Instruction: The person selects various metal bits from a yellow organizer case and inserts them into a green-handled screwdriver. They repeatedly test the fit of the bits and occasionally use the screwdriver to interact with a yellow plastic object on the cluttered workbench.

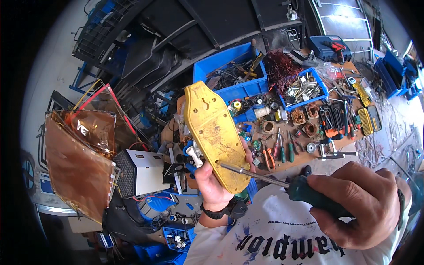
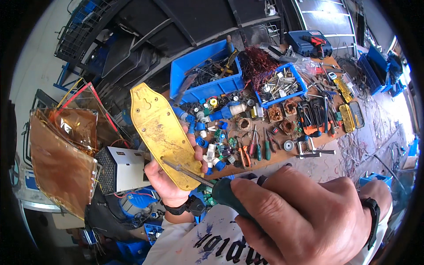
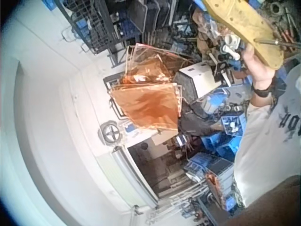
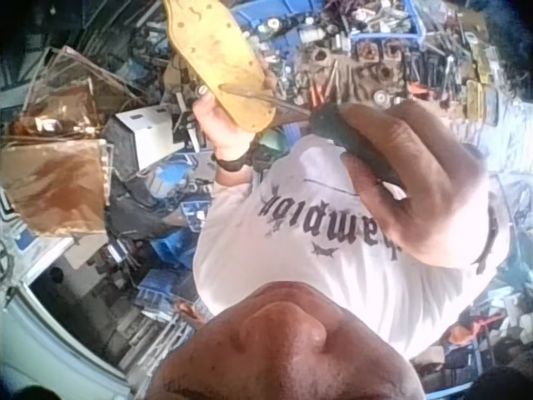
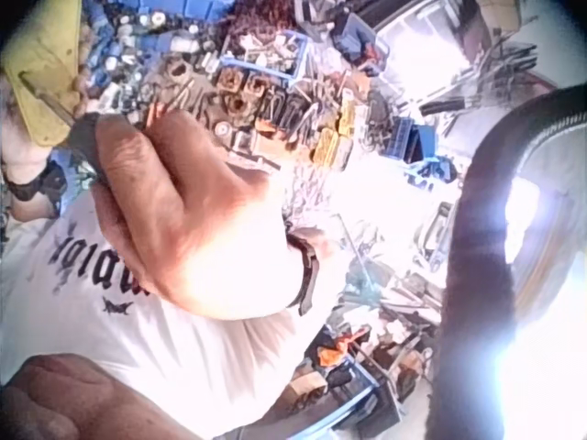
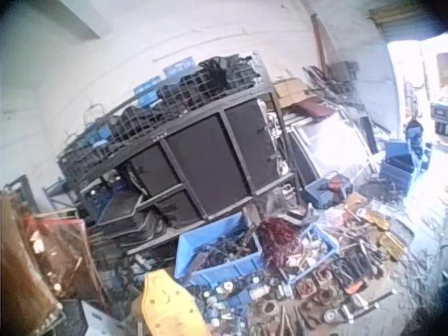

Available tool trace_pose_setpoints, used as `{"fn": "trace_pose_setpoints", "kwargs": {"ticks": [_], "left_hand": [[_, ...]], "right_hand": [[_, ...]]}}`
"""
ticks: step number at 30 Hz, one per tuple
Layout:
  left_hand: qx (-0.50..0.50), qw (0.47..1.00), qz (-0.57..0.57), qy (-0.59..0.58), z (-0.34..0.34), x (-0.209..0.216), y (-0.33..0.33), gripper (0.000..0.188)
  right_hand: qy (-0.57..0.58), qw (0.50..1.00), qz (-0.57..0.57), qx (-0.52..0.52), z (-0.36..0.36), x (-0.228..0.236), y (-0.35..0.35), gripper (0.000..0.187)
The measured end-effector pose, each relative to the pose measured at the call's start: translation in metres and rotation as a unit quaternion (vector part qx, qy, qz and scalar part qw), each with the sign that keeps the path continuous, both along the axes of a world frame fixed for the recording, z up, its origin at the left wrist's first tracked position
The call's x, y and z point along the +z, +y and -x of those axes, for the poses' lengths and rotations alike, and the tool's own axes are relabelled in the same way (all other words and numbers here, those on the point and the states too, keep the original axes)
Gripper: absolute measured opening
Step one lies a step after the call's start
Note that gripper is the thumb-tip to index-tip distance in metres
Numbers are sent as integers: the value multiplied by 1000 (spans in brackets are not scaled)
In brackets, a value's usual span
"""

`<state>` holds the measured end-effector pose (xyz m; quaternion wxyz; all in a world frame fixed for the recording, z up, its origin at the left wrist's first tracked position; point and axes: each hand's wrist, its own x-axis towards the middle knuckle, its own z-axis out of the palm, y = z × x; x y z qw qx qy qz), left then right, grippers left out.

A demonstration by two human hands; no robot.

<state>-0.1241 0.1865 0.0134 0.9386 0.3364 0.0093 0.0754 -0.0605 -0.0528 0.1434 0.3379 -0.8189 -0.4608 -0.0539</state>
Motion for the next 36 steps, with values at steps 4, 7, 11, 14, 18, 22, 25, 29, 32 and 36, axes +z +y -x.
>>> {"fn": "trace_pose_setpoints", "kwargs": {"ticks": [4, 7, 11, 14, 18, 22, 25, 29, 32, 36], "left_hand": [[8, 1000, -22, 6, 1, 1, -3, 81], [17, 999, -38, 10, 1, 1, -3, 81], [41, 995, -92, 1, 0, 2, -5, 80], [61, 992, -107, -7, -2, -6, -5, 80], [70, 990, -122, 3, 4, -6, -3, 80], [62, 993, -101, 9, 3, -5, -4, 82], [62, 993, -97, 19, 7, -6, 0, 84], [38, 997, -65, 22, 3, -6, 0, 85], [50, 998, -43, 22, 15, -4, 4, 86], [48, 998, -46, 7, 15, -2, 4, 86]], "right_hand": [[2, 1000, 9, -2, 5, 4, -1, 38], [-5, 1000, 26, -6, 9, 8, 0, 37], [2, 1000, 13, 5, 9, 8, -2, 38], [6, 1000, -2, 10, 10, 3, -1, 38], [12, 999, -8, 37, 5, 1, 1, 39], [-87, 995, 1, 47, 7, 0, 3, 41], [-155, 984, 8, 91, 3, 2, 7, 43], [-261, 960, -1, 97, 0, -9, 8, 43], [-195, 975, -31, 101, -2, -18, 11, 44], [-146, 985, -31, 83, 0, -21, 4, 47]]}}
